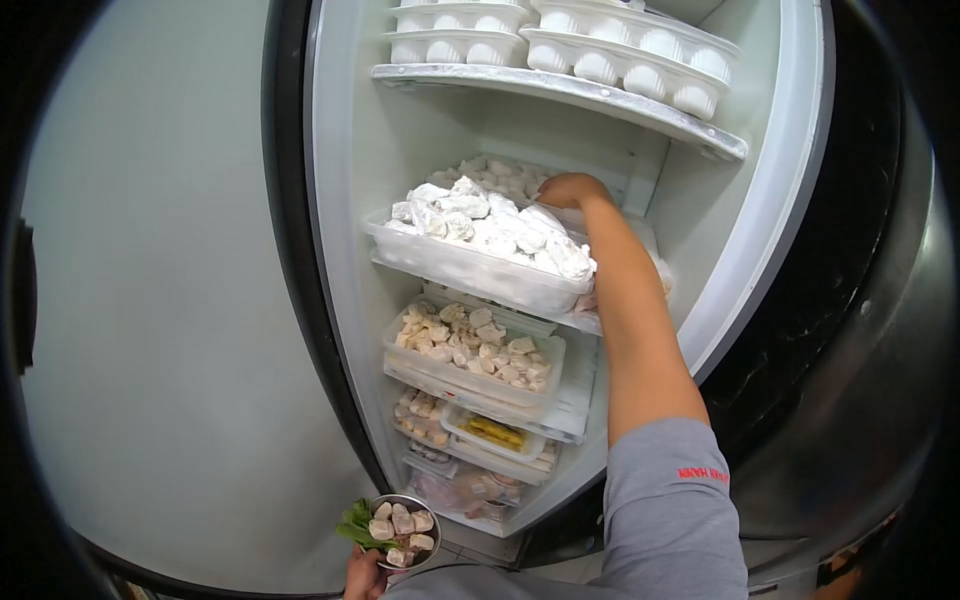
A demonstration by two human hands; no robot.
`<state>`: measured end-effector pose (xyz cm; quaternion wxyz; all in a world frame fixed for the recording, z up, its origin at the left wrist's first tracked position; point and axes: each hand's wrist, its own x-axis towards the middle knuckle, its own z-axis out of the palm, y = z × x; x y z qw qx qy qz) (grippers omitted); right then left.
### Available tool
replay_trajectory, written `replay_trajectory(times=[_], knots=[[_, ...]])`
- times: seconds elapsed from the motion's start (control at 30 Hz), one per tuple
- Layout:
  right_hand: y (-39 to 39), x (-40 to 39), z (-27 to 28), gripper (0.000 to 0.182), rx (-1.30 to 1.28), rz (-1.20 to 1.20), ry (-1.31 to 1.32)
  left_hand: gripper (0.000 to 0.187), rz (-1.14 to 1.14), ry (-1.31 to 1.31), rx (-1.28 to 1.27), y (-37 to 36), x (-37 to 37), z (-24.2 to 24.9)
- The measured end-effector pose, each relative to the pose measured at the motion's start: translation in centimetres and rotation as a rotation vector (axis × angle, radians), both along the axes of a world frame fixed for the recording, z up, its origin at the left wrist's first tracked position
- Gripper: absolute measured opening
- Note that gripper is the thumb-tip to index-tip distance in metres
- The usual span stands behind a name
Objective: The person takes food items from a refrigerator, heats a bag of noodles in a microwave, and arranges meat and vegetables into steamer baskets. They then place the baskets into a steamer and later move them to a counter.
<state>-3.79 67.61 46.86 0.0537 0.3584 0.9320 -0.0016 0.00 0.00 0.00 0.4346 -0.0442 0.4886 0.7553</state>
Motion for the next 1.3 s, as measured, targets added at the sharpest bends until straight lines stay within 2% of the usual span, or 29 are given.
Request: replay_trajectory(times=[0.07, 0.1, 0.17, 0.3, 0.4, 0.43, 0.47, 0.5, 0.57, 0.6, 0.67, 0.7, 0.73, 0.77, 0.8, 0.83, 0.9, 1.0, 1.03, 1.07, 1.1, 1.13, 1.2, 1.23, 1.3], knots=[[-1.1, -2.8, -5.1, 0.074, -0.169, 0.007, 0.268, 0.077, -0.001, -0.08, -0.021, -2.2, -3.8, -5.7], [-1.5, -3.5, -6.0, 0.074, -0.171, 0.007, 0.268, 0.077, 0.0, -0.08, -0.022, -2.3, -4.4, -6.1], [-1.5, -3.4, -5.8, 0.073, -0.243, -0.024, 0.288, 0.076, 0.003, -0.042, 0.038, -1.5, -3.9, -4.7], [0.9, 0.9, -0.1, 0.071, -0.222, -0.021, 0.244, 0.076, 0.039, -0.058, 0.013, 1.5, 0.6, 1.0], [3.1, 3.9, 4.3, 0.071, -0.158, 0.124, 0.262, 0.075, 0.044, -0.041, 0.004, 3.7, 4.0, 5.1], [2.3, 4.5, 5.4, 0.07, -0.202, 0.089, 0.386, 0.075, 0.068, -0.065, -0.001, 3.9, 5.1, 5.7], [1.2, 4.6, 6.0, 0.07, -0.246, 0.052, 0.51, 0.074, 0.093, -0.089, -0.007, 3.7, 5.7, 5.8], [1.2, 4.3, 5.8, 0.07, -0.254, 0.056, 0.499, 0.074, 0.1, -0.099, -0.014, 3.6, 5.4, 5.9], [1.5, 2.3, 3.5, 0.07, -0.469, -0.014, 0.749, 0.076, 0.053, -0.069, -0.081, 2.9, 1.8, 4.4], [-0.4, 1.7, 2.3, 0.069, -0.243, 0.05, 0.758, 0.066, 0.037, -0.047, 0.015, 2.4, -2.1, 0.5], [-5.9, -2.6, -4.3, 0.07, -0.115, 0.046, 0.689, 0.059, 0.116, -0.083, 0.054, -0.8, -7.6, -7.2], [-7.5, -3.9, -6.8, 0.074, -0.125, 0.081, 0.669, 0.053, 0.119, -0.102, -0.001, -0.7, -10.4, -8.5], [-10.7, -4.5, -9.9, 0.072, -0.218, 0.153, 0.687, 0.056, 0.087, -0.091, -0.009, -1.9, -11.9, -11.7], [-14.8, -3.6, -13.4, 0.067, -0.201, 0.128, 0.7, 0.061, 0.1, -0.072, 0.073, -3.4, -12.0, -14.7], [-20.8, -3.0, -15.8, 0.063, -0.144, 0.165, 0.624, 0.071, 0.054, -0.065, 0.034, -5.8, -12.4, -17.7], [-27.0, -1.4, -19.6, 0.059, -0.118, 0.281, 0.741, 0.071, 0.056, -0.07, 0.053, -7.2, -13.0, -19.6], [-35.3, -0.1, -25.7, 0.061, -0.076, 0.425, 0.818, 0.071, 0.074, -0.098, 0.05, -9.1, -12.7, -20.7], [-48.7, -0.9, -38.5, 0.056, -0.45, 0.713, 0.895, 0.067, 0.057, -0.063, 0.073, -11.0, -14.2, -21.3], [-53.0, -2.5, -41.4, 0.056, -0.383, 0.829, 0.683, 0.067, 0.063, -0.068, 0.067, -12.0, -14.7, -21.9], [-59.1, -4.6, -49.6, 0.053, -0.63, 0.797, 0.574, 0.068, 0.05, -0.067, 0.051, -13.1, -15.0, -22.7], [-62.6, -5.5, -53.6, 0.047, -0.677, 0.691, 0.49, 0.069, 0.038, -0.066, 0.035, -14.6, -15.1, -23.6], [-65.4, -5.8, -57.7, 0.049, -0.693, 0.693, 0.49, 0.069, 0.017, -0.078, 0.024, -16.3, -14.9, -24.0], [-69.9, -4.7, -62.6, 0.044, -0.625, 0.74, 0.531, 0.062, 0.051, -0.081, -0.009, -19.3, -12.6, -24.7], [-71.2, -4.0, -63.7, 0.04, -0.533, 0.786, 0.587, 0.056, 0.071, -0.067, -0.026, -20.3, -11.6, -24.4], [-73.4, -1.0, -64.4, 0.038, -0.554, 0.846, 0.63, 0.051, 0.093, -0.063, -0.056, -23.1, -8.7, -23.1]])
